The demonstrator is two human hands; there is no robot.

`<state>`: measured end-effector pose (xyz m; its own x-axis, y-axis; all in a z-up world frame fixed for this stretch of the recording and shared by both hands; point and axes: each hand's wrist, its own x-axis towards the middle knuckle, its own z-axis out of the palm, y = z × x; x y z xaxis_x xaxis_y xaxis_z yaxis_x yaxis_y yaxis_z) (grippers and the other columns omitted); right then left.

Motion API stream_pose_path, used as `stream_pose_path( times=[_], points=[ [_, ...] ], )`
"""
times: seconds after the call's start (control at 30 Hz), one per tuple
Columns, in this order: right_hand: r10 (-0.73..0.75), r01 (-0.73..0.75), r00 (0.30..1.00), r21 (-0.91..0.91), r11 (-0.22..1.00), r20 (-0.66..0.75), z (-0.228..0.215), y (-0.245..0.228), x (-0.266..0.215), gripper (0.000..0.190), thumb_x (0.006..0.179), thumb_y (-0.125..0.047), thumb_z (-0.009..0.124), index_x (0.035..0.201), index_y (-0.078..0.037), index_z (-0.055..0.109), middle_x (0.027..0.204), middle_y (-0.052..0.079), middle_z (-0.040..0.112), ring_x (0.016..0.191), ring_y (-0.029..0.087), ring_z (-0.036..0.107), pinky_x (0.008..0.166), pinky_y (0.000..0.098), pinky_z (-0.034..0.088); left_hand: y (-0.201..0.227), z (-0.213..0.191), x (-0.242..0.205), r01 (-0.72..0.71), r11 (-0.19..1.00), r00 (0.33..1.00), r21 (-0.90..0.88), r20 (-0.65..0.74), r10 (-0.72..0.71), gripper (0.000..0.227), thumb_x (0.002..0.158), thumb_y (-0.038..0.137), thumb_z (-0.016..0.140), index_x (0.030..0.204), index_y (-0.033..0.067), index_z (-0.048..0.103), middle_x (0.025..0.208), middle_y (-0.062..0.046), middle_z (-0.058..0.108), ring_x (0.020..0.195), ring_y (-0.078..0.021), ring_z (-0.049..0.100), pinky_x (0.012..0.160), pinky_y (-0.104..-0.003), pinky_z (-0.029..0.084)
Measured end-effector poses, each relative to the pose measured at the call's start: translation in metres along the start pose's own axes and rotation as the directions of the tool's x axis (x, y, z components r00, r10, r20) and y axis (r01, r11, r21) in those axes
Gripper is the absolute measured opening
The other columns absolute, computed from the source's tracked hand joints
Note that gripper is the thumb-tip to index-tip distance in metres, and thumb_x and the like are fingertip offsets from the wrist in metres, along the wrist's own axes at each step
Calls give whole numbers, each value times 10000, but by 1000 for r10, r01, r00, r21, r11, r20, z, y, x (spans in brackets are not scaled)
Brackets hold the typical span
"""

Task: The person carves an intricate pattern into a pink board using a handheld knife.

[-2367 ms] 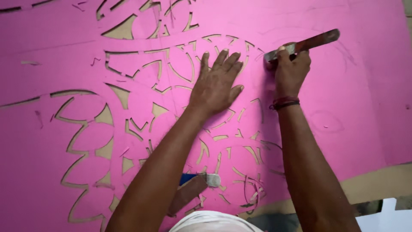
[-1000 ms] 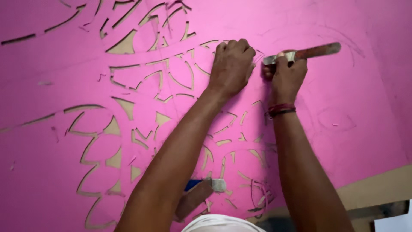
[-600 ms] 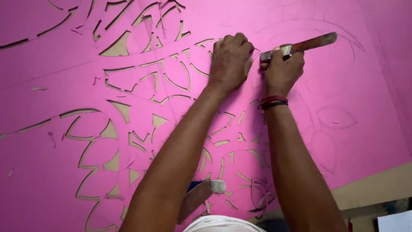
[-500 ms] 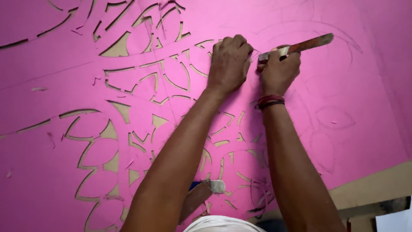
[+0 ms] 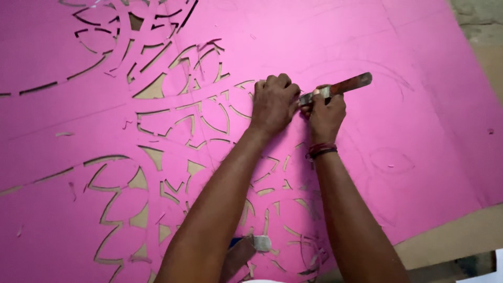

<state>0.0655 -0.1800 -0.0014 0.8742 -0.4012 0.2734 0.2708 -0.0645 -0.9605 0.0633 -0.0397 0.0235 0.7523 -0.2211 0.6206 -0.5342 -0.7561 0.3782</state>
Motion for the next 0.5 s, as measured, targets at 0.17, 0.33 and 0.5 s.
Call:
stream_pose_path(
  times=[0.17,0.33,0.5],
  points=[
    [63,-64,998,49,997,17,0,2,2,94,989,-64,621,1040,11,597,772,80,697,569,116,654,489,272,544,-3,5,8,5,1000,999,29,35,-6,118,840,191,759,941,131,751,1027,-65,656,1027,-269,611,932,-470,416],
    [45,-46,996,-17,999,-73,-7,-3,-3,103,974,-55,648,1037,25,632,805,73,695,595,110,668,492,273,554,1,9,8,-70,988,998,141,16,68,90,847,152,704,915,96,720,994,-84,647,995,-281,614,899,-494,419],
    [2,-2,999,-8,1000,-50,-35,-1,-26,115,995,-48,625,1062,45,639,795,82,683,606,115,661,522,272,542,5,18,8,-121,974,993,194,31,117,87,848,68,637,898,91,705,980,-85,652,975,-282,625,869,-480,446]
  ],
)
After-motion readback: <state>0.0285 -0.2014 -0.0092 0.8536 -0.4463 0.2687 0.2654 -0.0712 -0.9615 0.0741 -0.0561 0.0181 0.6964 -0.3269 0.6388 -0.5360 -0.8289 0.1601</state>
